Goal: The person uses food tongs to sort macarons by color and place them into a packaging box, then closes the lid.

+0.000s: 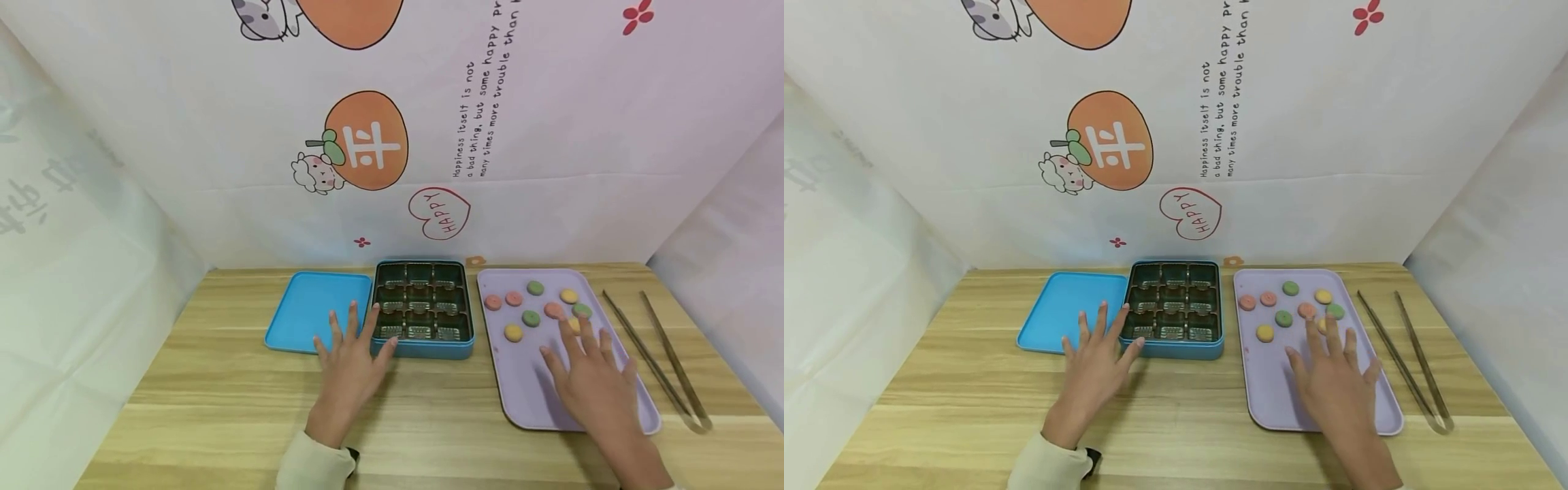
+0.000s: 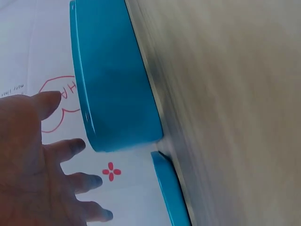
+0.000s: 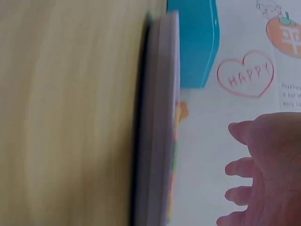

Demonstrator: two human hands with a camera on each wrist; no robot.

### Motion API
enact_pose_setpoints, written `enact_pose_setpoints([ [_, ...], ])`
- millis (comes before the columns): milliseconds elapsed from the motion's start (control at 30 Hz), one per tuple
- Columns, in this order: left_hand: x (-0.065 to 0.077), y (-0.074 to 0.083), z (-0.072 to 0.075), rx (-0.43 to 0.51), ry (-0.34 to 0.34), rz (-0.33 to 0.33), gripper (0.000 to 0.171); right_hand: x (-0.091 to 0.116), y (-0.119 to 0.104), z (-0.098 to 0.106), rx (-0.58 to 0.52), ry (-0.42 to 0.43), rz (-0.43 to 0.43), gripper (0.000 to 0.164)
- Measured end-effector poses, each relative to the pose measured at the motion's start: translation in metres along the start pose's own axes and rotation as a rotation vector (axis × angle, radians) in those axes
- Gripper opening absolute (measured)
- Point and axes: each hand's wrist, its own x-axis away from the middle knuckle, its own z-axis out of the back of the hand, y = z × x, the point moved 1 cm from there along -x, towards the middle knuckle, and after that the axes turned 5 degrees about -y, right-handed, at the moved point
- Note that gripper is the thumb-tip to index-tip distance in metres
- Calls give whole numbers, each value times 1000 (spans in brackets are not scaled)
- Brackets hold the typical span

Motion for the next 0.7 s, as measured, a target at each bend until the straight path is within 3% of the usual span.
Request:
enact_pose_setpoints([
  [433, -6, -13, 10, 171, -123, -8, 80, 12, 65, 14, 40, 92, -51, 73],
  [700, -10, -14, 10, 259, -193, -39, 80, 5, 97, 27, 63, 96, -67, 73],
])
